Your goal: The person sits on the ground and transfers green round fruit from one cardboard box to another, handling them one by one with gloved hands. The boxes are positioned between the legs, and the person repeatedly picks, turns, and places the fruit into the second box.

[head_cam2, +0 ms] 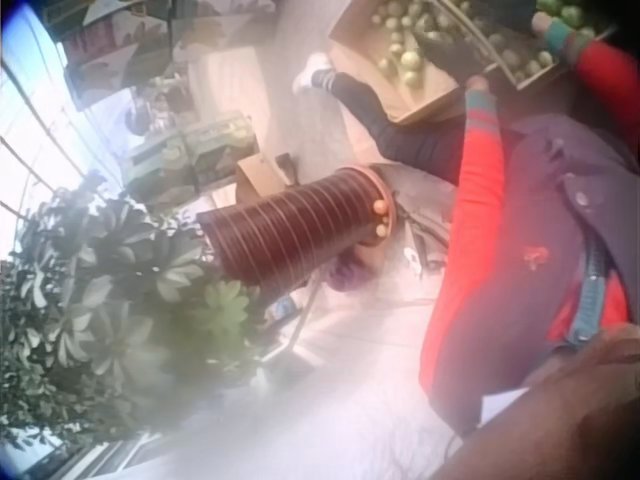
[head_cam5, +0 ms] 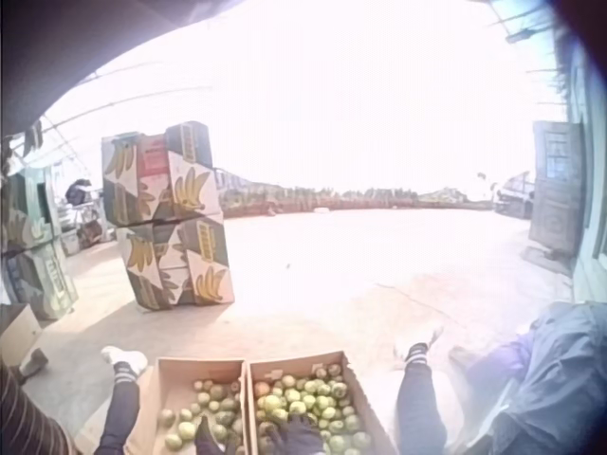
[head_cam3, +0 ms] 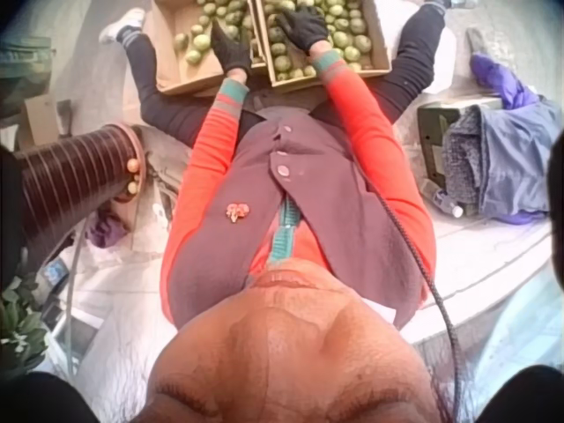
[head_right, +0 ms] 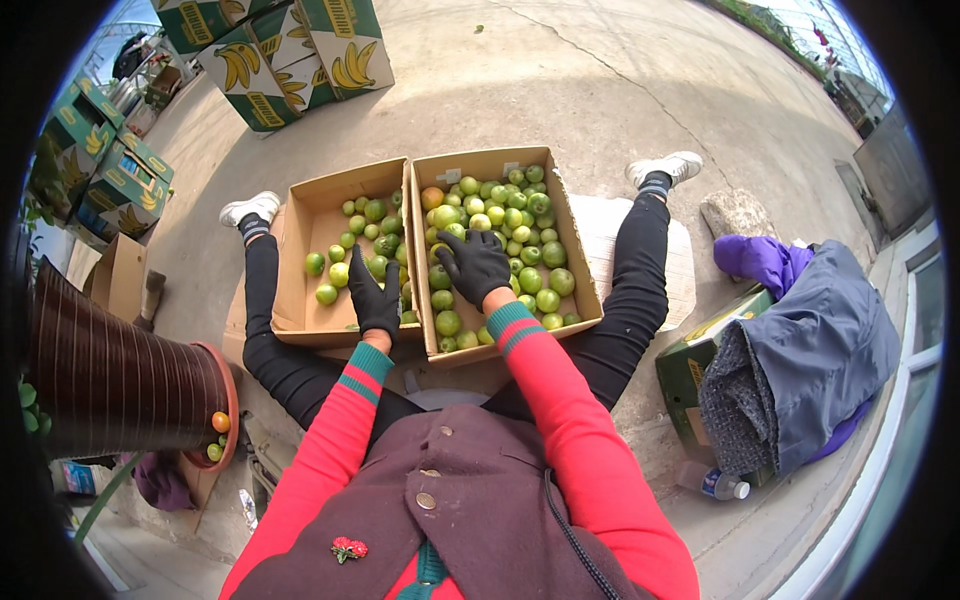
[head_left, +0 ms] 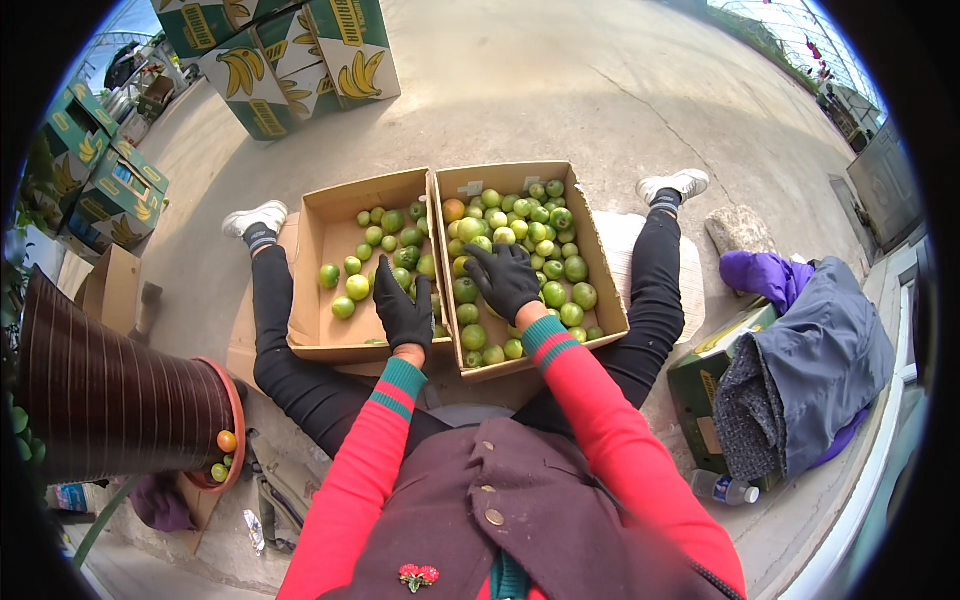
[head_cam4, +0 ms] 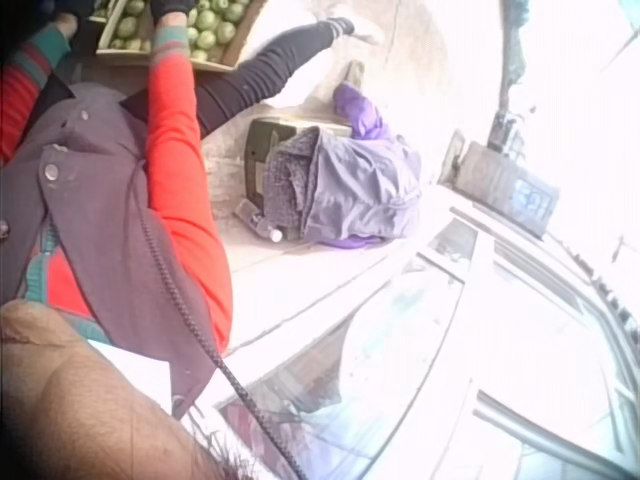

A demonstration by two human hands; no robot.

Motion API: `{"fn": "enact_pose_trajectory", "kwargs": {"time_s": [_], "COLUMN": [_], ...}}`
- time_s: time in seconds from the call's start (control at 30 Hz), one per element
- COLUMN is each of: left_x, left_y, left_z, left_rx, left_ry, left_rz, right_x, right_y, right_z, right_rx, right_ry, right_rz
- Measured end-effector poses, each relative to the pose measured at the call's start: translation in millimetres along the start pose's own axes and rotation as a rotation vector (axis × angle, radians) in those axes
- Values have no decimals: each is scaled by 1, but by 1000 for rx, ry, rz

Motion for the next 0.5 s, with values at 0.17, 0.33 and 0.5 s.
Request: {"fn": "enact_pose_trajectory", "kwargs": {"time_s": [0.17,0.33,0.5], "left_x": [3,-2,0], "left_y": [1,13,1], "left_z": [-29,-49,-43], "left_rx": [-112,-352,-381], "left_ry": [111,219,-56], "left_rz": [155,408,312], "right_x": [-1,-11,-3], "right_y": [-35,-18,-32], "right_z": [19,33,26], "right_rx": [574,1030,695], "right_ry": [-76,-105,-115], "right_rz": [-173,-28,-283]}}
Point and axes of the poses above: each hand's wrist, its own x-axis towards the middle knuckle, its own y-axis out of the palm, z = x × y, the point moved 7 cm from there along x, towards the middle knuckle, and after that the axes turned 3 degrees about -z, right-handed, at the moved point
